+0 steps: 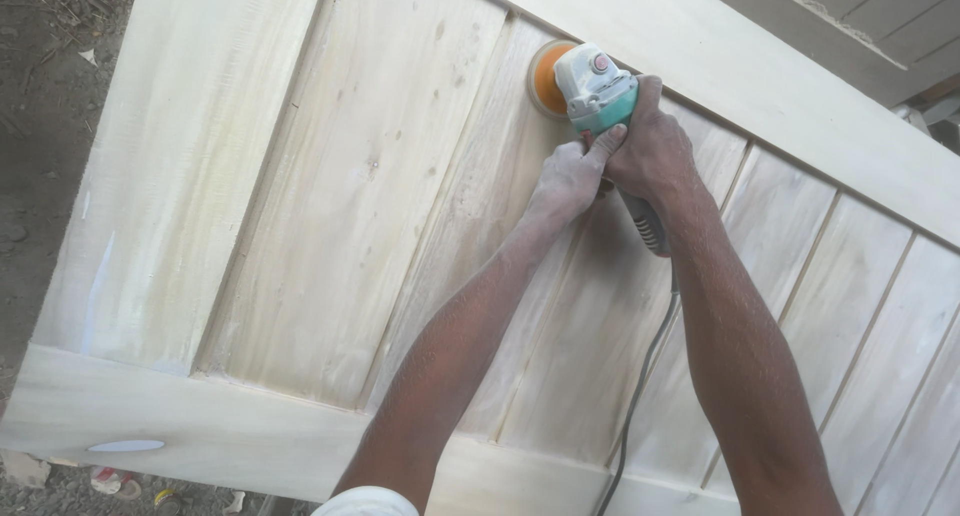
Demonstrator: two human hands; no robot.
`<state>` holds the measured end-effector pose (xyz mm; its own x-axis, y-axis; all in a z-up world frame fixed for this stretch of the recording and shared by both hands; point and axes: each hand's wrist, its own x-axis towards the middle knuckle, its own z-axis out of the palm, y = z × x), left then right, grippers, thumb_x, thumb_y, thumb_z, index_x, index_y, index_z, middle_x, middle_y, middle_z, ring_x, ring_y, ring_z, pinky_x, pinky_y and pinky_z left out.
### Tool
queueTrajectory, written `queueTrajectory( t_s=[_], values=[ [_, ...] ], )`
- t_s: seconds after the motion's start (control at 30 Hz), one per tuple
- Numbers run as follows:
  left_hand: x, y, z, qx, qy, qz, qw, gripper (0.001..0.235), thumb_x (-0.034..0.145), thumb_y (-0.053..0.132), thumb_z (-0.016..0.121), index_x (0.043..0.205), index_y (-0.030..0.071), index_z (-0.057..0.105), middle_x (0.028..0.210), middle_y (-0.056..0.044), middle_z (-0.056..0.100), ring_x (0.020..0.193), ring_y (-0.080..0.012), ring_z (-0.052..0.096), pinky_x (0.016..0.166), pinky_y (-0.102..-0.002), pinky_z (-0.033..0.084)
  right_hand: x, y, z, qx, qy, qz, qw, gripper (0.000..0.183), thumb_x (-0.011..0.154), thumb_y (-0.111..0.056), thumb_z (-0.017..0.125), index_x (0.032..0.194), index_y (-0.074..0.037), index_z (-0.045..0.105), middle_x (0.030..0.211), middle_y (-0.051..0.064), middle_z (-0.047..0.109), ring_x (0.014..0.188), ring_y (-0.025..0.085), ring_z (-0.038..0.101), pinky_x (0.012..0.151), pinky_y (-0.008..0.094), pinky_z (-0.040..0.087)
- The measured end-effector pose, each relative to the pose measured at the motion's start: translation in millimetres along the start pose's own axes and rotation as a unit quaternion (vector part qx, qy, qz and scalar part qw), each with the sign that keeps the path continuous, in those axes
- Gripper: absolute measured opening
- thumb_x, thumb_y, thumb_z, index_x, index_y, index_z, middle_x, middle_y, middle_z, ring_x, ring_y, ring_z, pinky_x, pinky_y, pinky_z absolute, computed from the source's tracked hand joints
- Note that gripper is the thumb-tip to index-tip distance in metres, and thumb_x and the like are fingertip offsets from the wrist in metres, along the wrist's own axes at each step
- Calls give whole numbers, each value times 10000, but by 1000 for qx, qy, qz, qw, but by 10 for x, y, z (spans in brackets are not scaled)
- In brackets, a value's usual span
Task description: The person uses an electric orbital sander to smooth the surface of a large, light-colored wooden door or panel. They systematically move the tool across the flat panels and the raised frame, ensuring even coverage of the wood surface.
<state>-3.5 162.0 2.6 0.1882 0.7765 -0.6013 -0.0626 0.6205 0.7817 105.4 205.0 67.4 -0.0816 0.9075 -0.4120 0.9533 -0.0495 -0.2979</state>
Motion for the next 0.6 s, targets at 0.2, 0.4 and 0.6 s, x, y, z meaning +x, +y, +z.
queueTrajectory(
  t_s=[0.2,0.4,0.6],
  values=[
    [-160,-261,-56,-26,21,9,999,837,833,738,545,1145,-25,685,923,-162,785,809,-229,794,727,-383,648,-174,-116,109,-4,-15,-8,1000,829,844,-392,804,1400,-38,302,991,265,730,873,418,750,805,491,613],
    [-98,-107,-2,-32,14,-3,999,834,850,731,555,1088,-51,719,887,-165,800,790,-228,801,716,-355,643,-121,-42,57,4,-22,30,999,803,878,-415,776,1403,-27,309,990,251,733,860,408,759,785,483,623],
    [-46,30,258,-4,-6,-14,1000,836,824,737,582,1053,-54,729,866,-154,795,769,-222,794,706,-356,636,-149,228,-49,13,8,41,999,811,865,-391,802,1398,-31,307,1061,271,720,916,410,750,835,491,612]
  ],
)
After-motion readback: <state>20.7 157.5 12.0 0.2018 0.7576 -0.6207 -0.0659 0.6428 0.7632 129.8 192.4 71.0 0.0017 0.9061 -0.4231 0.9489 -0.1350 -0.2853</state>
